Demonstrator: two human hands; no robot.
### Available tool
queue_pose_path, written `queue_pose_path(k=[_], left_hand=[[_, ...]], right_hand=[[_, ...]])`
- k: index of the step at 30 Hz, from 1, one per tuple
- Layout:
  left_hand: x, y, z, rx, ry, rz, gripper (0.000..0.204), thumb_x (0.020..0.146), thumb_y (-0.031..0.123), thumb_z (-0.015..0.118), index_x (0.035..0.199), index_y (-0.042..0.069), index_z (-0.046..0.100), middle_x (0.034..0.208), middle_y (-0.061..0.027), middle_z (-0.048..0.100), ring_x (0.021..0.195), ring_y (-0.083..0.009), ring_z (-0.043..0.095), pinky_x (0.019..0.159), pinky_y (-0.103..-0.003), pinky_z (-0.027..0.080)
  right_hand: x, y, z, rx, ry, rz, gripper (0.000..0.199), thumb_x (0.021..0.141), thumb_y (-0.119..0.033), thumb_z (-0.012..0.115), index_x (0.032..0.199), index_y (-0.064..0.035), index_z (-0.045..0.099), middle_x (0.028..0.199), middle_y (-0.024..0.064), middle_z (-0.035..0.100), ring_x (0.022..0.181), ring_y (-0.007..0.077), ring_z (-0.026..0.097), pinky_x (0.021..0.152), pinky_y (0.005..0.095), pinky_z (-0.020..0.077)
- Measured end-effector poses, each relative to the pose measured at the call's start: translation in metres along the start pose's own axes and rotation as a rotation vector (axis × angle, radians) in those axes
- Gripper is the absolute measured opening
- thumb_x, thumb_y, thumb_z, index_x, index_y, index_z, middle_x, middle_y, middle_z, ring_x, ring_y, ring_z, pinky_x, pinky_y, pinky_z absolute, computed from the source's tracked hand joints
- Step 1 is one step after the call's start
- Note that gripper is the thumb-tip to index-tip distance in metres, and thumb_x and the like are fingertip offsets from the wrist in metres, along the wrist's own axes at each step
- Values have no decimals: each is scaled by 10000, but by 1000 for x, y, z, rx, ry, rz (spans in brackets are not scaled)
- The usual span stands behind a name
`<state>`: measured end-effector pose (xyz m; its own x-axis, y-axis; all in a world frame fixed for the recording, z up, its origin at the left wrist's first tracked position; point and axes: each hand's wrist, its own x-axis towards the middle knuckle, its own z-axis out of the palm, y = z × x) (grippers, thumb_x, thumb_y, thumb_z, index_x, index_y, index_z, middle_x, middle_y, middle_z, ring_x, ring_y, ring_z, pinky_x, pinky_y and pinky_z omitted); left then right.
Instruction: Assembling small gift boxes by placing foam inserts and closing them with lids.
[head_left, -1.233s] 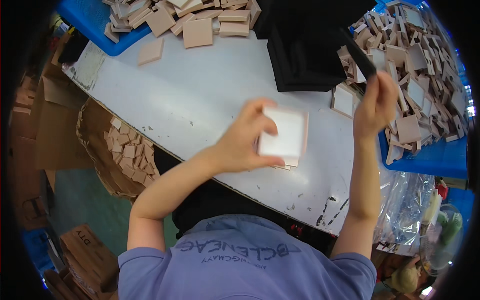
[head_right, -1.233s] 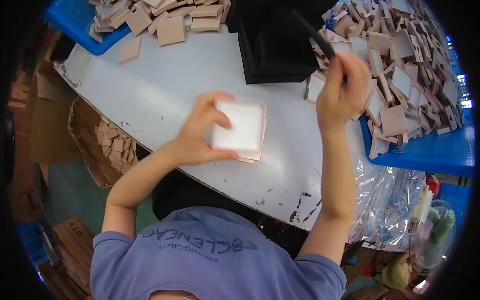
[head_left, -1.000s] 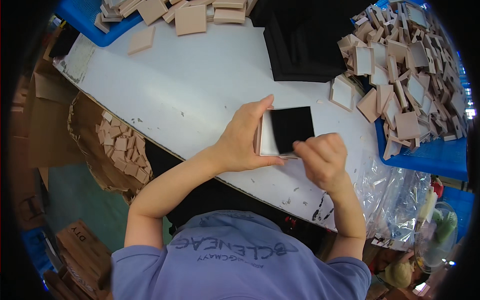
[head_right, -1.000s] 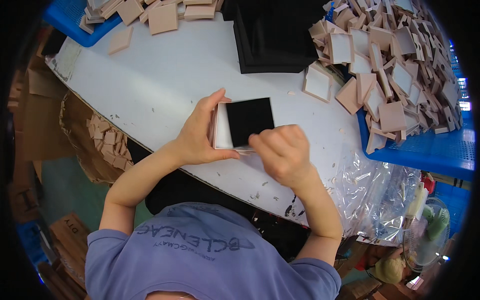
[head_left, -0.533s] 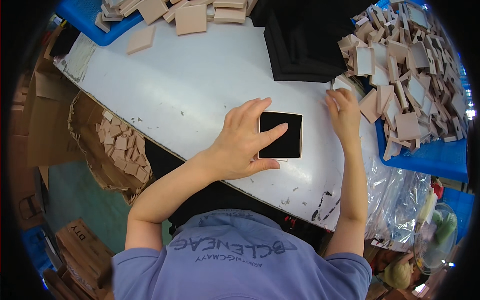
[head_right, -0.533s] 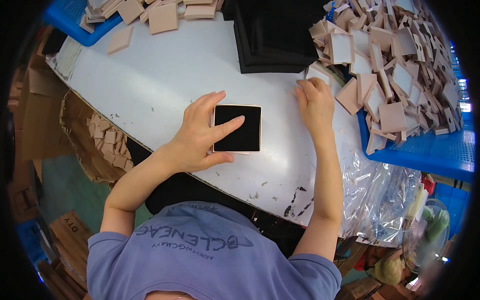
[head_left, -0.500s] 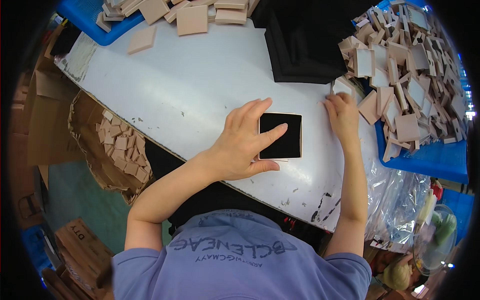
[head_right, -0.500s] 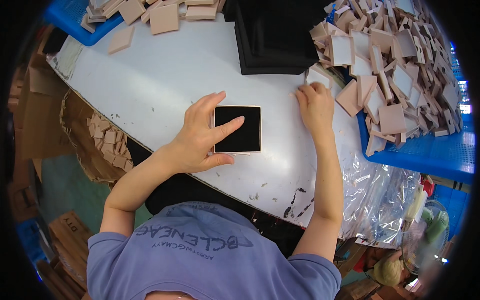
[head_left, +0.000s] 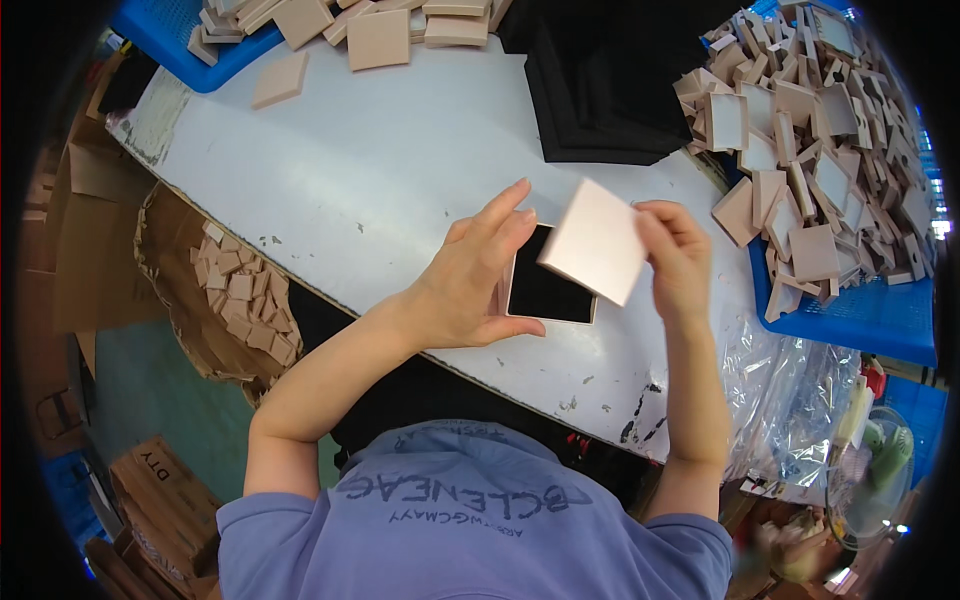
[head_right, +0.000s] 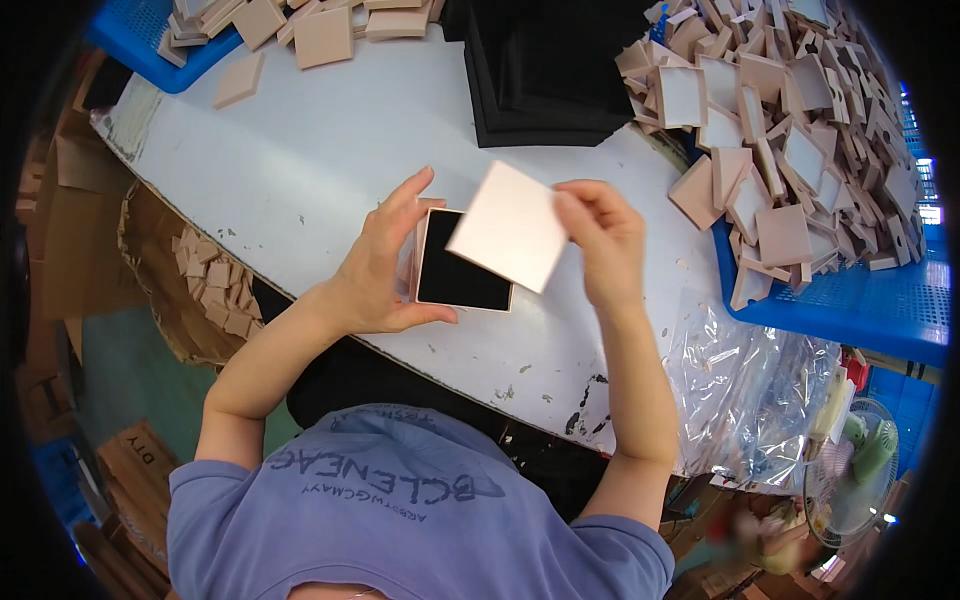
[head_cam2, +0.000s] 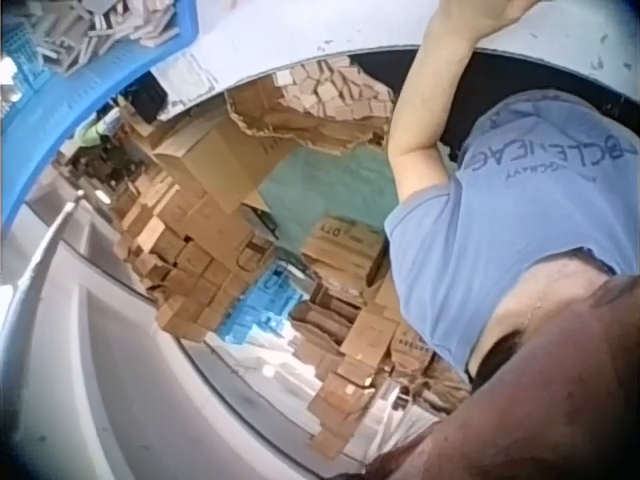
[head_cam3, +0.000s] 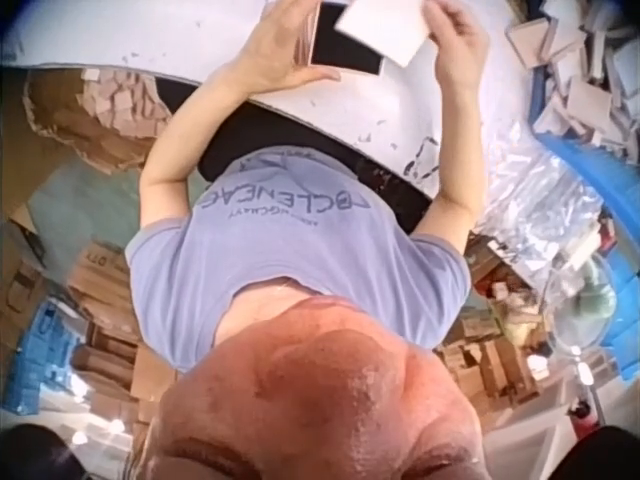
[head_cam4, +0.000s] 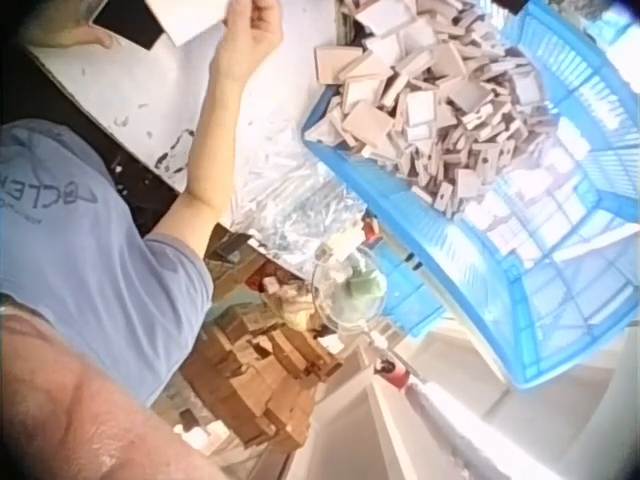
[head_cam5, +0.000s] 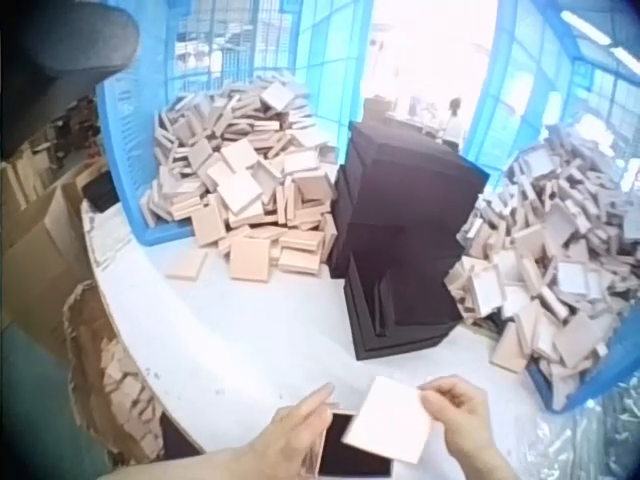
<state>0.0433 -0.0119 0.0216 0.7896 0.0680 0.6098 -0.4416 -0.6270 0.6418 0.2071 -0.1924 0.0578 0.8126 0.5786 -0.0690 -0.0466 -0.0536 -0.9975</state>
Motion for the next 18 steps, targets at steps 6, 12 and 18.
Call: queue_pose_path(k=[6,12,18], left_hand=[[5,0,-7,20,-68,7,959,573,338,828,1358,68,349,1416,-266,261,1139,-331,482,921,-411,367],[4,8,-8,153,-211,-5,816,606,398,796,1302,110,483,1381,-252,340,1139,-356,479,898,-393,361],[-2,13,-10,307,-262,-26,773,635,468,760,1305,192,491,1385,-200,362,1232,-373,399,966,-496,271]], right_hand=[[-7,-16,41,-800,-180,-572,144,820,-79,617,934,-3,662,731,86,617,633,208,583,592,292,471],[-41,-28,38,-1078,-357,-638,584,785,-240,649,1255,45,452,1110,210,507,950,354,514,811,406,429],[-45,-11,34,-1030,-439,-563,691,813,-285,612,1352,42,328,1294,260,359,1135,410,404,959,464,333]])
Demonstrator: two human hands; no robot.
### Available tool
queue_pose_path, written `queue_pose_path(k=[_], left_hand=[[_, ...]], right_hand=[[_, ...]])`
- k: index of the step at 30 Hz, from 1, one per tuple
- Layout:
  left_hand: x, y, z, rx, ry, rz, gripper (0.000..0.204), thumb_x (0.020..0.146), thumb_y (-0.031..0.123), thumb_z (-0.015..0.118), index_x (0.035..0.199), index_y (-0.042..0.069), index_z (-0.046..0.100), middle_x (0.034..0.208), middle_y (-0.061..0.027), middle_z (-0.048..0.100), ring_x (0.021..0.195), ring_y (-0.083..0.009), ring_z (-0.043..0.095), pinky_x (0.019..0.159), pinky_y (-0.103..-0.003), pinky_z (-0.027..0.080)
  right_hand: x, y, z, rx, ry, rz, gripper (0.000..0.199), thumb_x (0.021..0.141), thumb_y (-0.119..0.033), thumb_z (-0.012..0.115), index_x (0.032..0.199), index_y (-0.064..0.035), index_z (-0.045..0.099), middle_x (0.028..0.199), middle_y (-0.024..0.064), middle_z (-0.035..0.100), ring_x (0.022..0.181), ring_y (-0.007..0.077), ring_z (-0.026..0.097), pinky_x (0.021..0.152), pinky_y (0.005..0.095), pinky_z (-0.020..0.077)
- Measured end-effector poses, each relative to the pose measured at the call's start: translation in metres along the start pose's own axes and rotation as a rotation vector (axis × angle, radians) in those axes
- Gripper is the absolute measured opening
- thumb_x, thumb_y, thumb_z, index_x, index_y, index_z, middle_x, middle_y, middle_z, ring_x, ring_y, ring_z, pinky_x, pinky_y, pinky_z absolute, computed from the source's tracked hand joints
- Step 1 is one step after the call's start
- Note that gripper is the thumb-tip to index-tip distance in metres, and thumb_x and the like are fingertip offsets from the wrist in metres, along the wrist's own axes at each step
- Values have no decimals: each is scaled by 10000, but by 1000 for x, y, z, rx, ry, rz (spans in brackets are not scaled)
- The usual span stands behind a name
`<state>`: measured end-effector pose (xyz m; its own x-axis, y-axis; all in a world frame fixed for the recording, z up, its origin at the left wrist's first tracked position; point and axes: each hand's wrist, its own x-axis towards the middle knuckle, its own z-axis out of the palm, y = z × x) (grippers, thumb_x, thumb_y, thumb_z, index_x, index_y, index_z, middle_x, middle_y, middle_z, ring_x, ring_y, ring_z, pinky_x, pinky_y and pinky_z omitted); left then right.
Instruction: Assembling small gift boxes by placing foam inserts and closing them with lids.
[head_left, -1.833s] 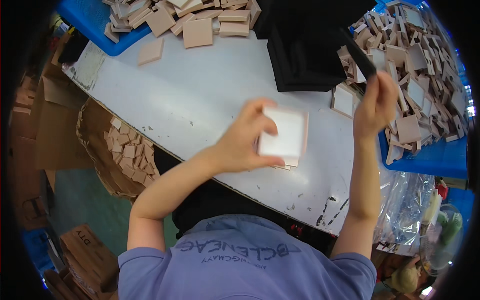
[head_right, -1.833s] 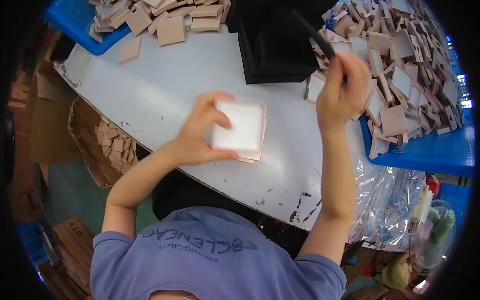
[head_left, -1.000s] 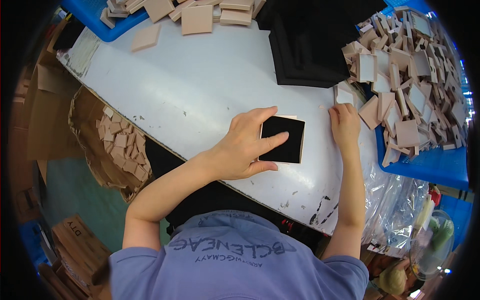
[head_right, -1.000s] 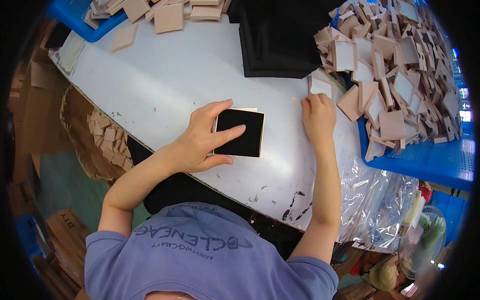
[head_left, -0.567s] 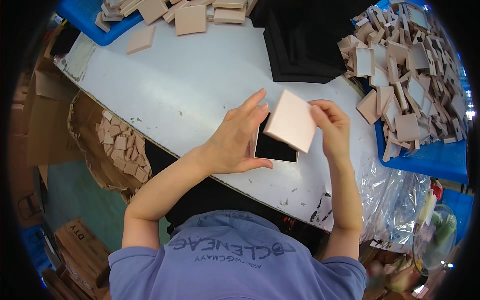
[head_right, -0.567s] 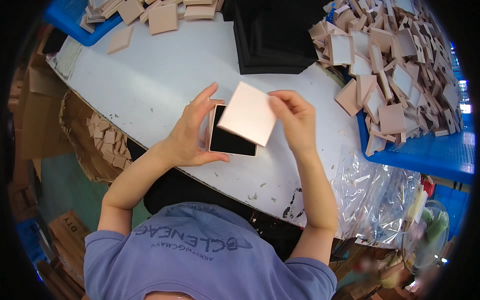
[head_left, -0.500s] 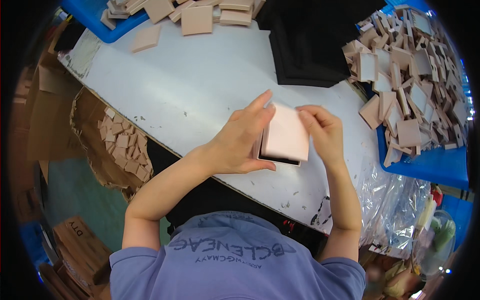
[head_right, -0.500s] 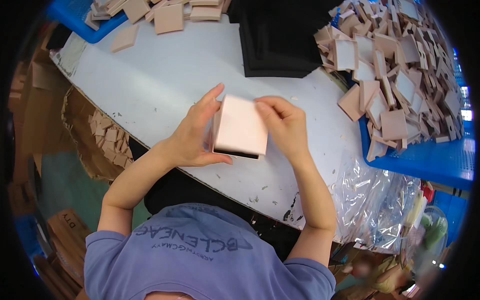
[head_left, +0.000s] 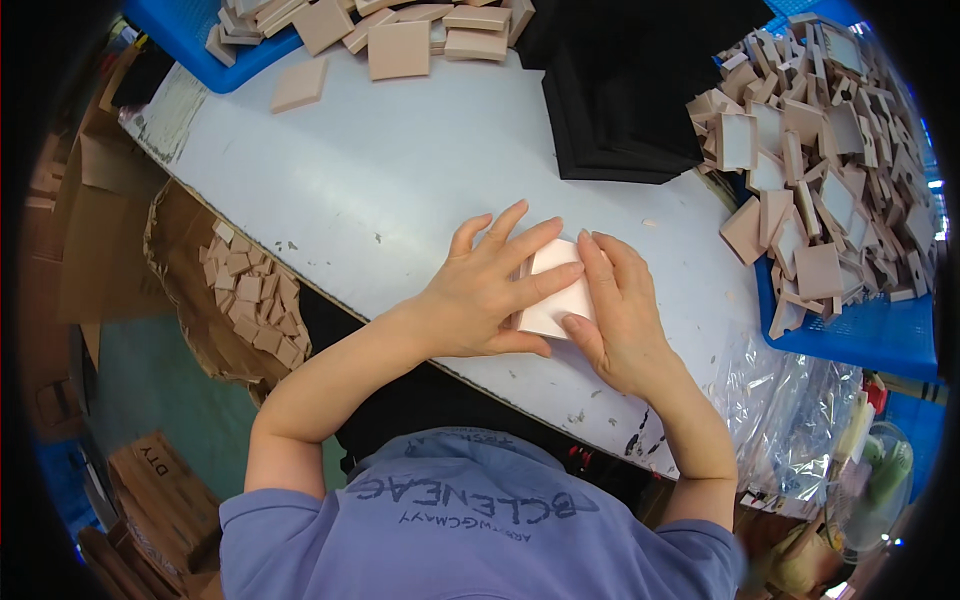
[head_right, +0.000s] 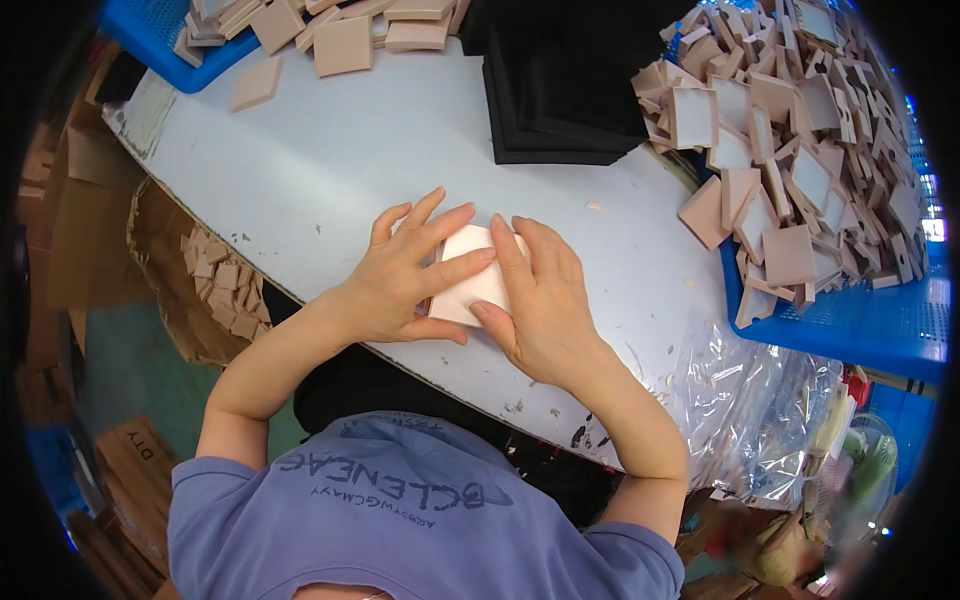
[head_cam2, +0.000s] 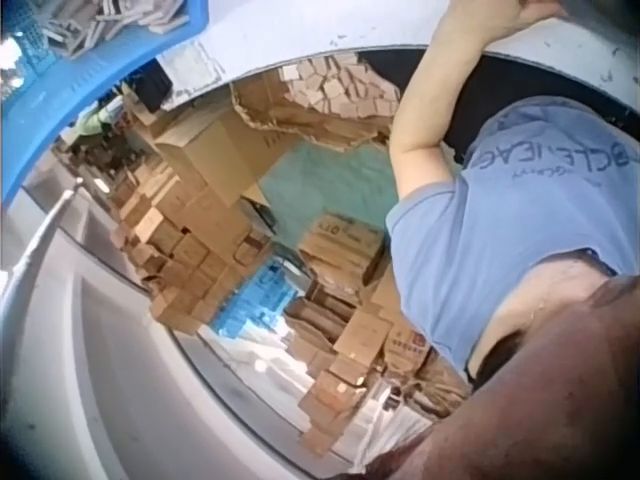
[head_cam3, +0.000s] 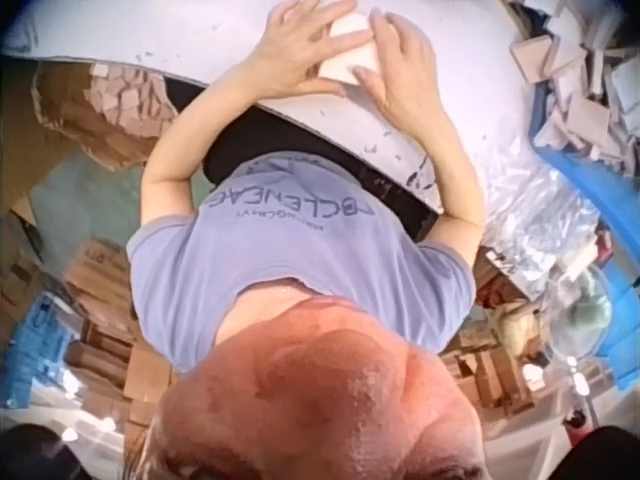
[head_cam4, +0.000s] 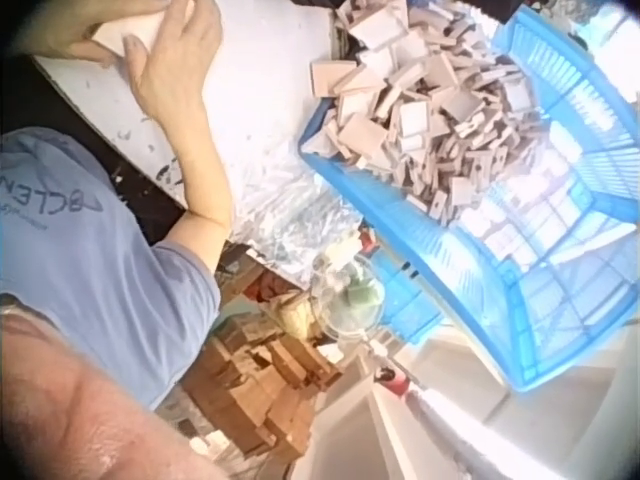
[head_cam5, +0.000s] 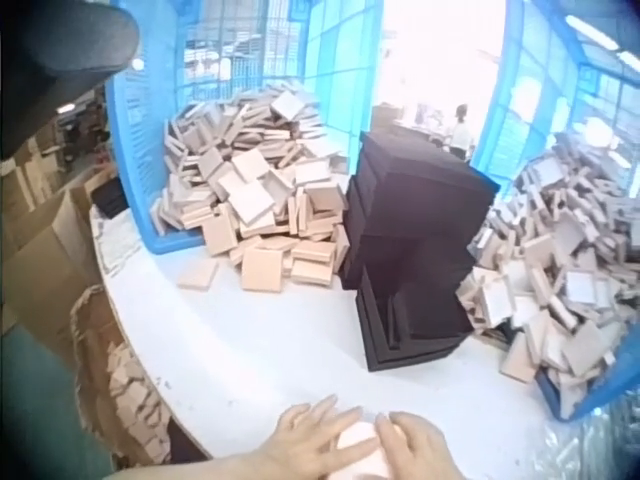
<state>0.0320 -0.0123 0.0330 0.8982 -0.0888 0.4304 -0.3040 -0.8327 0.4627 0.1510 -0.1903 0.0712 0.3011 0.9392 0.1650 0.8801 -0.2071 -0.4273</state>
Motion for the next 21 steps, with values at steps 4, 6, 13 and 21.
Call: queue_pose_path(k=[4,6,13,21], left_hand=[[4,-3,8,-28,16,-9,760,637,451,756,1298,192,484,1367,-198,378,1252,-389,357,963,-528,266],[8,1,2,-23,24,7,770,640,460,751,1306,190,475,1375,-203,365,1256,-390,351,963,-530,266],[25,-46,-40,-142,160,-59,623,791,357,657,1330,123,449,1411,-236,300,1296,-378,313,1003,-515,234],[66,-210,-59,837,-15,-248,699,759,126,615,1394,154,322,1392,-220,305,1288,-355,308,1004,-524,243]], right_hand=[[-2,12,14,91,62,-19,698,809,-271,616,1357,40,317,1308,263,351,1155,413,393,975,468,321],[-1,9,4,96,50,-14,696,810,-269,616,1363,27,313,1327,263,335,1171,417,384,983,468,317],[63,52,-58,-94,480,-124,545,778,-142,669,1272,-19,474,1311,181,446,1174,343,452,969,394,372],[100,85,-59,-437,464,-151,226,720,-127,702,922,-32,667,881,90,655,846,246,593,744,363,447]])
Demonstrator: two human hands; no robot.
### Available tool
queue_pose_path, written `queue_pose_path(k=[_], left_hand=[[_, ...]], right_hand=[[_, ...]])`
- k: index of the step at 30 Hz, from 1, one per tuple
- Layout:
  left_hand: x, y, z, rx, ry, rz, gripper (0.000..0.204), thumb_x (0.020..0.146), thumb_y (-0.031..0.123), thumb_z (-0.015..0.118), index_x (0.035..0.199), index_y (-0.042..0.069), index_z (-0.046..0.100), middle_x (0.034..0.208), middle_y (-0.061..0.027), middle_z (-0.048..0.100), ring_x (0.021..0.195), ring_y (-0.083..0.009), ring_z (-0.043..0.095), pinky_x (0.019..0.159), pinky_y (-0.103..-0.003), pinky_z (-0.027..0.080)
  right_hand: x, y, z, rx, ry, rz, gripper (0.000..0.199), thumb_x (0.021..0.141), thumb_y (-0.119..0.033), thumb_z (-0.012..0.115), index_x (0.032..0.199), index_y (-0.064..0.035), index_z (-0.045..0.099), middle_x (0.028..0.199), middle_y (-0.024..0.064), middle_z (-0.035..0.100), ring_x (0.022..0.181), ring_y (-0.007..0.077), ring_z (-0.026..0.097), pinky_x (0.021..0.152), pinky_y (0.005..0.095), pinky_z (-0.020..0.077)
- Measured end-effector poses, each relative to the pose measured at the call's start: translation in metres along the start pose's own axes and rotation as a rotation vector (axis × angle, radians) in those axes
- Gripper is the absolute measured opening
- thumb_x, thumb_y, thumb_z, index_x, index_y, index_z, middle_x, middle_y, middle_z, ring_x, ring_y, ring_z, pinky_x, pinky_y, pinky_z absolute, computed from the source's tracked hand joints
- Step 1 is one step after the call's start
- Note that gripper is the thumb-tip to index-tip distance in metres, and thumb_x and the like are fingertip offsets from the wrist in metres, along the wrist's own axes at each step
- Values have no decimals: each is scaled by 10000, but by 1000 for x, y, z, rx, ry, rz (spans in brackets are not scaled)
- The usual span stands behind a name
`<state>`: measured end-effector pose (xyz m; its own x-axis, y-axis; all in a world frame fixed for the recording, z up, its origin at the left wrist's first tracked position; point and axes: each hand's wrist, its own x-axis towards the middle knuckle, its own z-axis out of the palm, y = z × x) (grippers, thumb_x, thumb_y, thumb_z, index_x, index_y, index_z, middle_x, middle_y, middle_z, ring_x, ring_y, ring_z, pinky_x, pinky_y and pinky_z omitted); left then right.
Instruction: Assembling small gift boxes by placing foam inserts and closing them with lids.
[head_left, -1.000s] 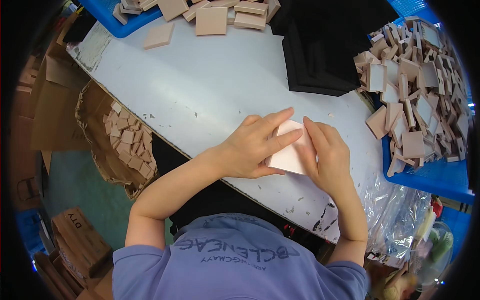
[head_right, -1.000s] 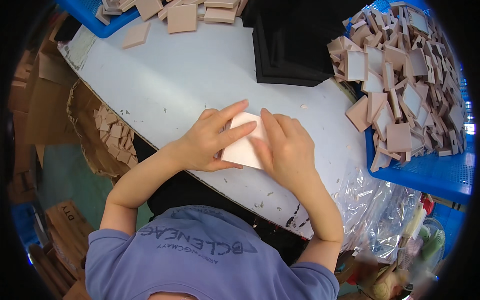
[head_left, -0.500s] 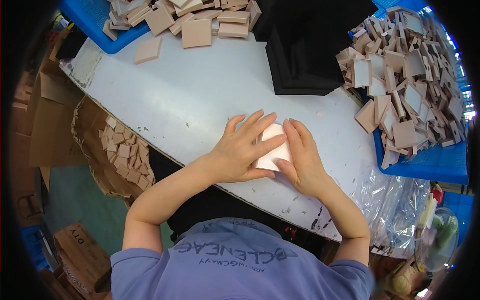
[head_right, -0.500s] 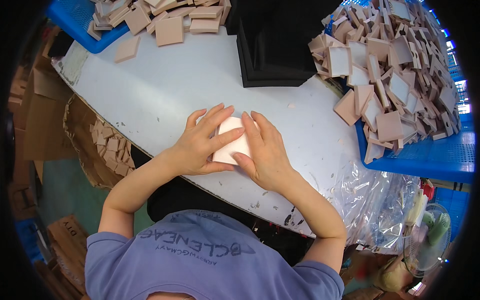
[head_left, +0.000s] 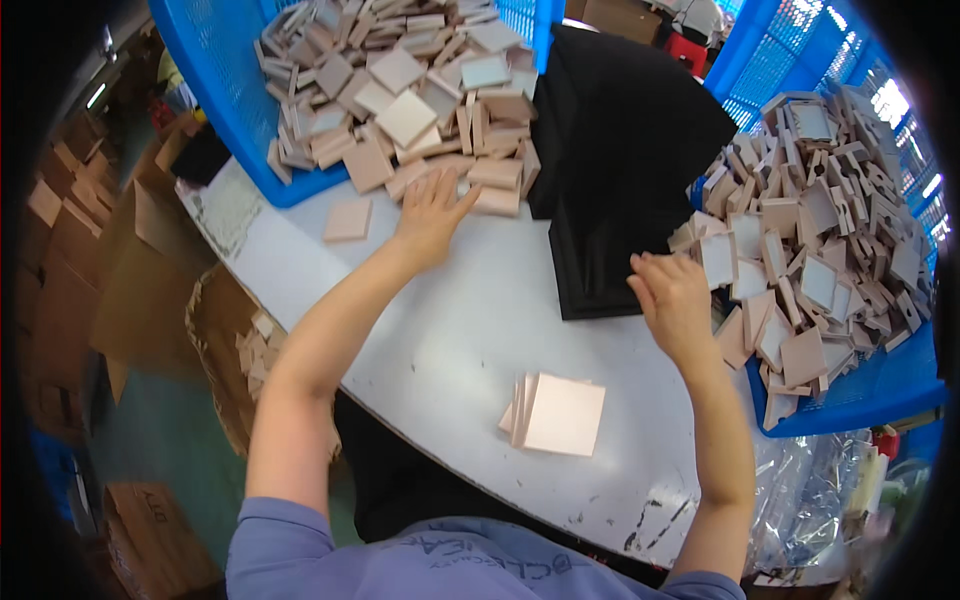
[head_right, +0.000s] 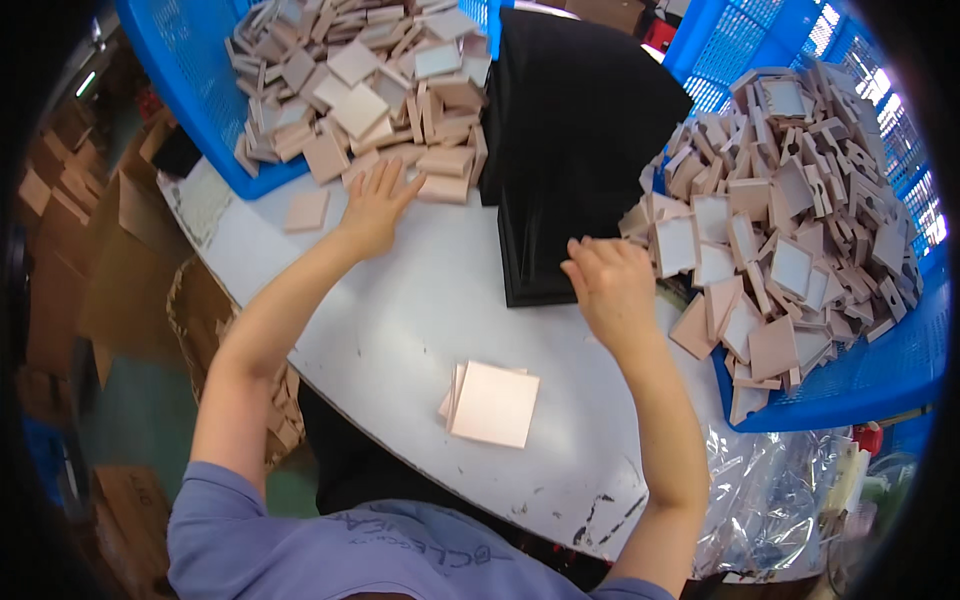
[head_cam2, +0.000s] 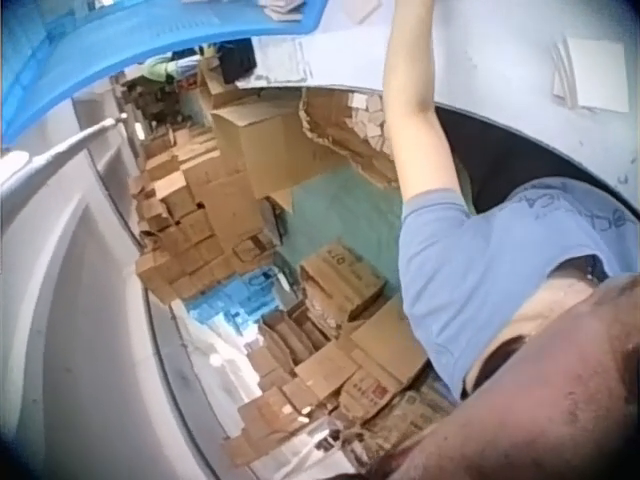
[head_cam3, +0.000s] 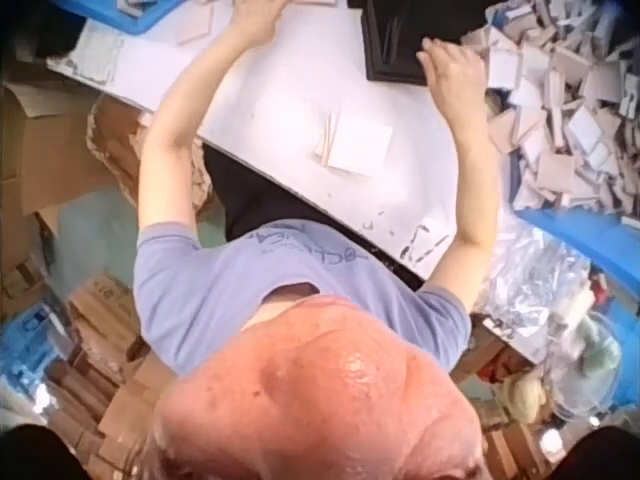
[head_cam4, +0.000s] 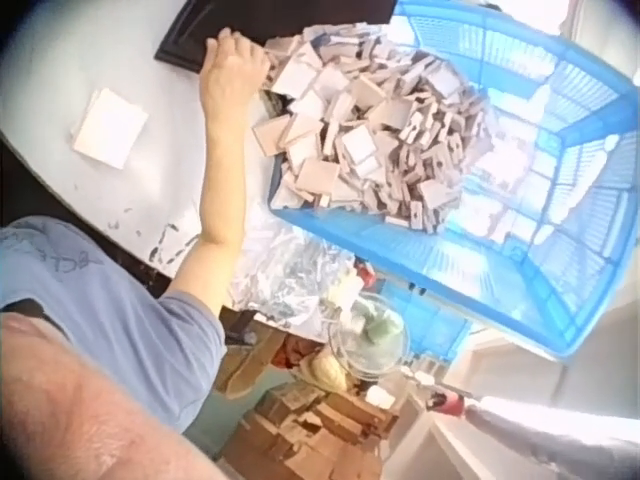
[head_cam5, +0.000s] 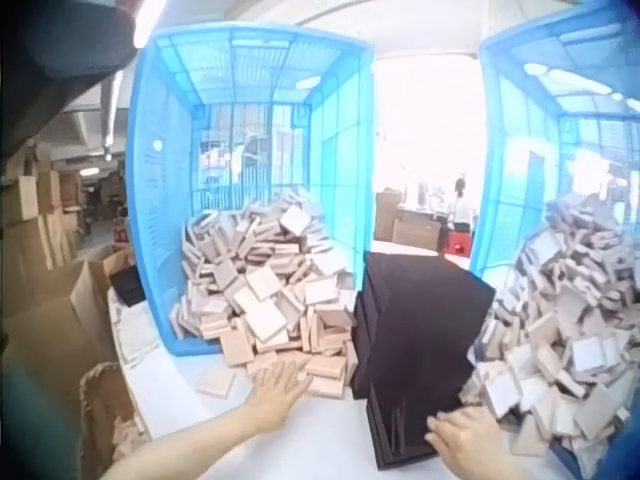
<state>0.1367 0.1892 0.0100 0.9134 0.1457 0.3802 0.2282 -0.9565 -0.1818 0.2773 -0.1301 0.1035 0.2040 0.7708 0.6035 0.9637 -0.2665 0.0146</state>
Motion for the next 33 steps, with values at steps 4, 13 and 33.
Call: queue_pose_path(k=[4,13,33], left_hand=[[22,-13,1,89,-227,-113,739,702,92,636,1378,170,347,1322,-237,361,1242,-372,344,982,-540,276],[-7,49,-69,-785,379,-25,626,578,72,673,1165,103,455,1216,-209,366,1157,-365,386,916,-396,379],[-100,164,-110,-1186,-83,175,927,574,236,809,1326,48,300,1291,-169,376,1183,-328,353,994,-424,283]], right_hand=[[-1,-5,-2,-42,-23,5,221,718,-126,701,910,-22,663,860,77,659,831,226,592,757,358,439],[-8,-4,8,-81,113,19,137,739,-87,669,857,-20,650,850,91,663,819,238,601,750,360,445],[-80,-67,-36,380,62,92,173,641,2,699,787,-30,610,755,81,581,676,259,541,613,347,431]])
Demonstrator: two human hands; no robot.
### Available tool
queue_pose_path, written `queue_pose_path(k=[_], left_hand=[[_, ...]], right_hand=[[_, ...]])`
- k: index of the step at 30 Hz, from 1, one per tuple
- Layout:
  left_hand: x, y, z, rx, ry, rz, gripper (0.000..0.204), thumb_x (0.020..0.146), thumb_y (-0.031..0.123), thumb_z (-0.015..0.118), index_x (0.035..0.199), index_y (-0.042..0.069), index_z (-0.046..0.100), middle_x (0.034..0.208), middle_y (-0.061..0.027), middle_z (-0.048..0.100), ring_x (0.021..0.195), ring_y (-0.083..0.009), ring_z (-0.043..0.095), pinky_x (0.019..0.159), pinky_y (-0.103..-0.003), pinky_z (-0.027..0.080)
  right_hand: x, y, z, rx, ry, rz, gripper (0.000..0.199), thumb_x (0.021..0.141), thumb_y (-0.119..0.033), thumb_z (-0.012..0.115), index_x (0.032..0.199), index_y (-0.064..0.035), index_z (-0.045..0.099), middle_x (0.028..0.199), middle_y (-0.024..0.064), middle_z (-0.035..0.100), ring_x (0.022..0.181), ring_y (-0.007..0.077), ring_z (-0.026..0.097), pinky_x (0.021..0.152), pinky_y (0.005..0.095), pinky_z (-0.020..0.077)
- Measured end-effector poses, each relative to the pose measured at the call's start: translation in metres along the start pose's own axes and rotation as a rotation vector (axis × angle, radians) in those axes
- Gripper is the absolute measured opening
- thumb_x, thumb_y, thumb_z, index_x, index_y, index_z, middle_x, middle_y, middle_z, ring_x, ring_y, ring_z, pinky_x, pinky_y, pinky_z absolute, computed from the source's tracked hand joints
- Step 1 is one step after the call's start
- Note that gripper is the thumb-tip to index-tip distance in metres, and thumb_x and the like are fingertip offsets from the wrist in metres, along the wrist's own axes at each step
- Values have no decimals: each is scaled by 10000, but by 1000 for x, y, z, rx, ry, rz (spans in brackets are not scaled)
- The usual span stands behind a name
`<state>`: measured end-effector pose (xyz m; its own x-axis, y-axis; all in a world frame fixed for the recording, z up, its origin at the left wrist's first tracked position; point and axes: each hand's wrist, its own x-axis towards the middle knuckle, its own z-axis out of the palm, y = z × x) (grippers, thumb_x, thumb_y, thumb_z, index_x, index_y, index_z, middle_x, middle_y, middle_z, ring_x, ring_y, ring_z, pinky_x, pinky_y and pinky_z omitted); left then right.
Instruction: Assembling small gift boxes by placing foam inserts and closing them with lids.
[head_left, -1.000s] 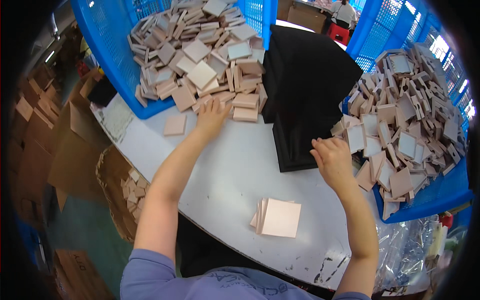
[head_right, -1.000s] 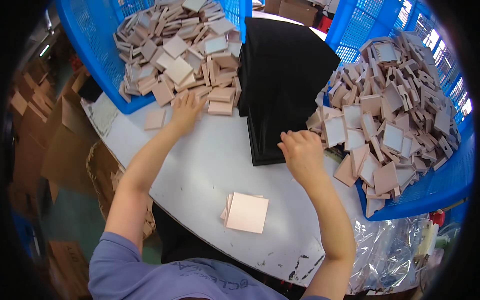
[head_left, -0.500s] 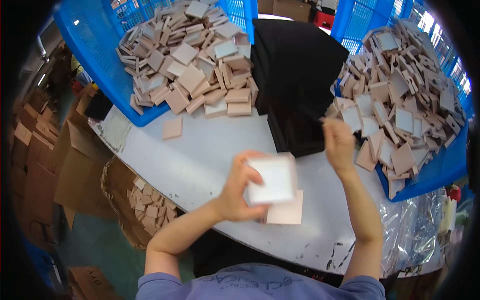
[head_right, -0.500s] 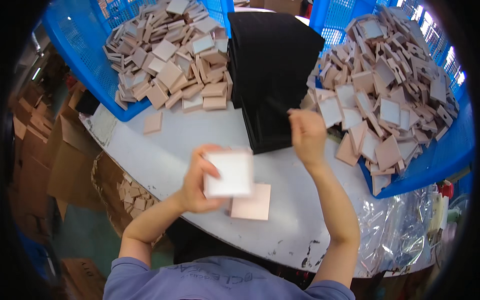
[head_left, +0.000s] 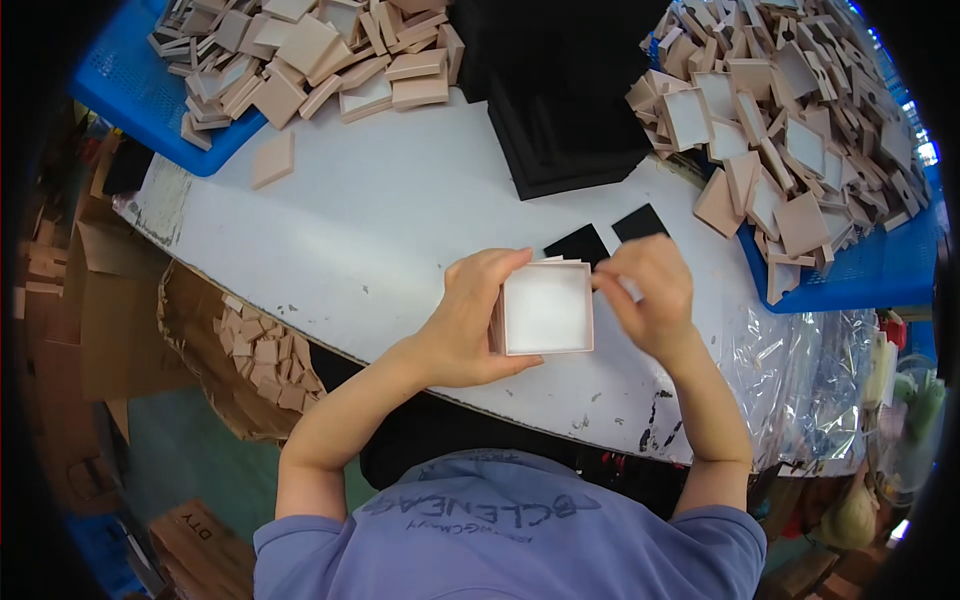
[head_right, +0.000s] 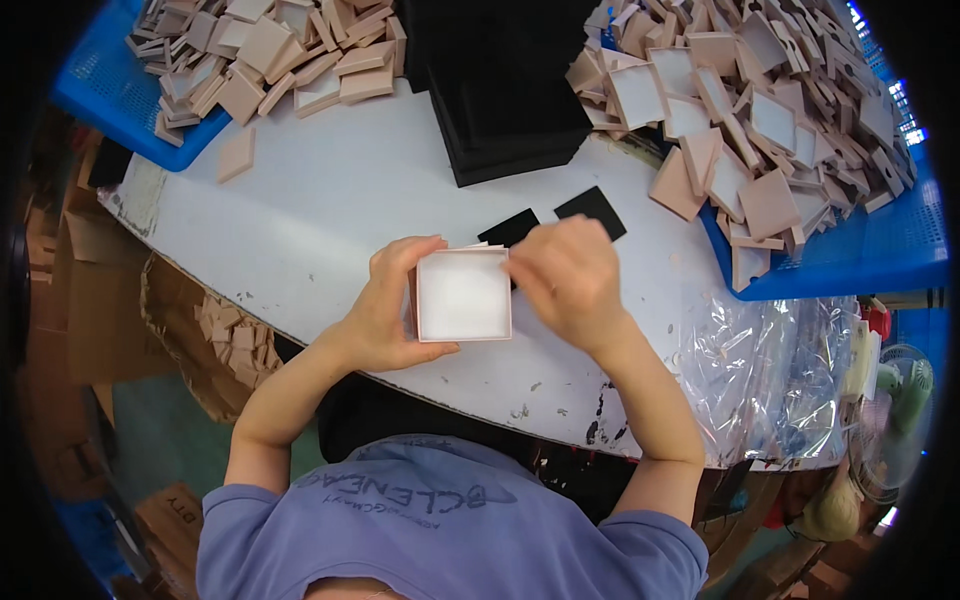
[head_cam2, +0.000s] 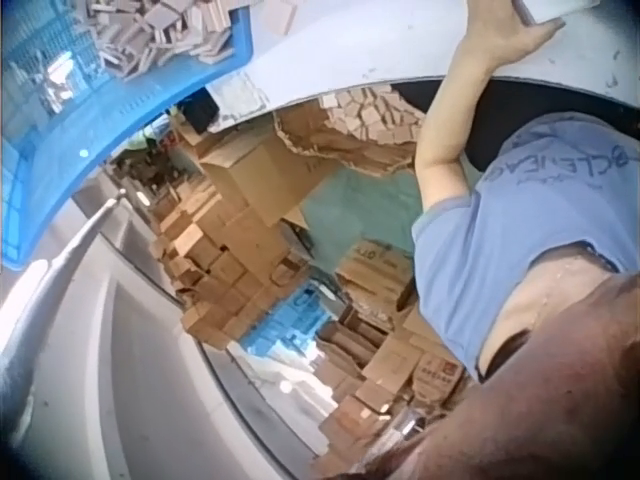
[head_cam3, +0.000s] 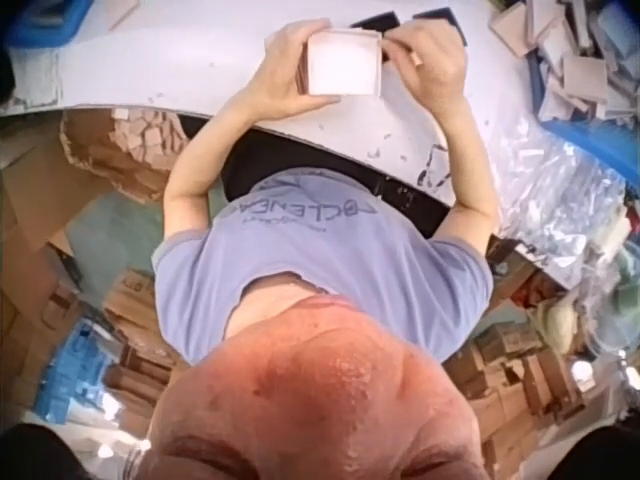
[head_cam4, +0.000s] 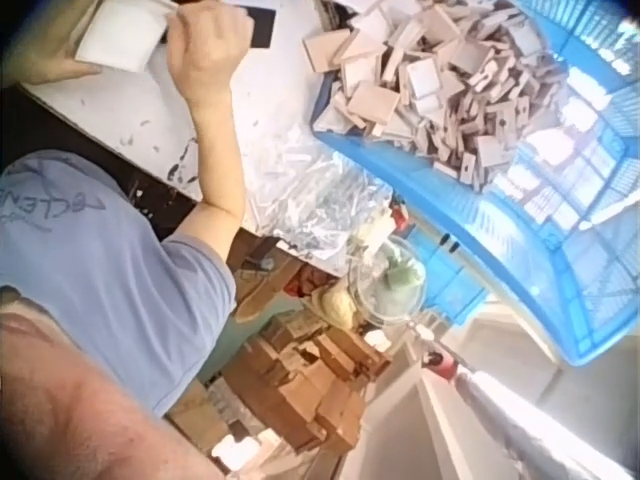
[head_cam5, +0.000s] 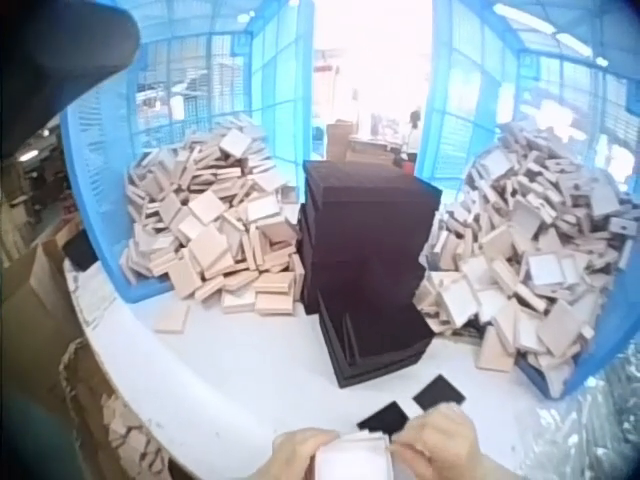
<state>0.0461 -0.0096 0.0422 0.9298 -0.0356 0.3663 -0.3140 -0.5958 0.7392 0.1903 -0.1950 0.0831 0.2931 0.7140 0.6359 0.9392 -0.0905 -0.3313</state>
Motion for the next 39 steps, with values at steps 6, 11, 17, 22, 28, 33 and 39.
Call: queue_pose_path(k=[6,11,17,22,28,33,39], left_hand=[[-1,5,1,18,0,19,827,586,235,800,1293,66,406,1287,-132,384,1172,-292,386,961,-389,252],[-5,4,5,35,60,36,757,600,270,794,1248,60,465,1313,-174,377,1161,-309,393,956,-390,261],[-6,5,9,141,198,85,651,613,347,789,1142,53,549,1310,-232,381,1134,-319,425,926,-408,289],[-5,4,8,224,183,134,756,584,373,820,1176,25,505,1272,-223,434,1107,-324,457,918,-399,306],[-10,-2,18,-33,296,73,1022,510,307,876,1307,-19,325,1283,-169,451,1091,-303,471,924,-365,311],[-4,15,-1,309,103,104,661,686,441,722,1225,96,558,1300,-216,406,960,-255,469,845,-362,278],[-1,26,-2,345,-65,43,404,751,254,660,1143,161,641,1386,-303,259,1232,-402,320,954,-446,251]], right_hand=[[-36,56,-6,-10,-4,420,193,677,34,621,859,-31,618,908,108,612,863,292,559,769,368,446],[-44,42,6,-70,-386,229,366,685,16,628,1046,-49,624,1192,115,551,1130,299,477,900,385,412],[-43,46,28,-138,-176,111,215,690,-35,666,905,-44,670,909,77,642,827,245,578,726,351,451],[-8,-7,-12,-125,45,-164,241,588,-19,626,827,-39,656,782,25,589,694,178,527,566,279,388],[0,-30,-14,10,-358,-297,260,578,-129,591,818,-52,656,779,10,569,644,142,512,574,264,390],[-3,-17,-4,159,-344,-198,238,649,-135,665,880,-80,647,848,13,591,773,177,561,626,273,416],[-22,107,-55,-702,17,339,568,657,-146,759,1167,-46,531,1219,158,519,1112,337,481,914,419,380]])
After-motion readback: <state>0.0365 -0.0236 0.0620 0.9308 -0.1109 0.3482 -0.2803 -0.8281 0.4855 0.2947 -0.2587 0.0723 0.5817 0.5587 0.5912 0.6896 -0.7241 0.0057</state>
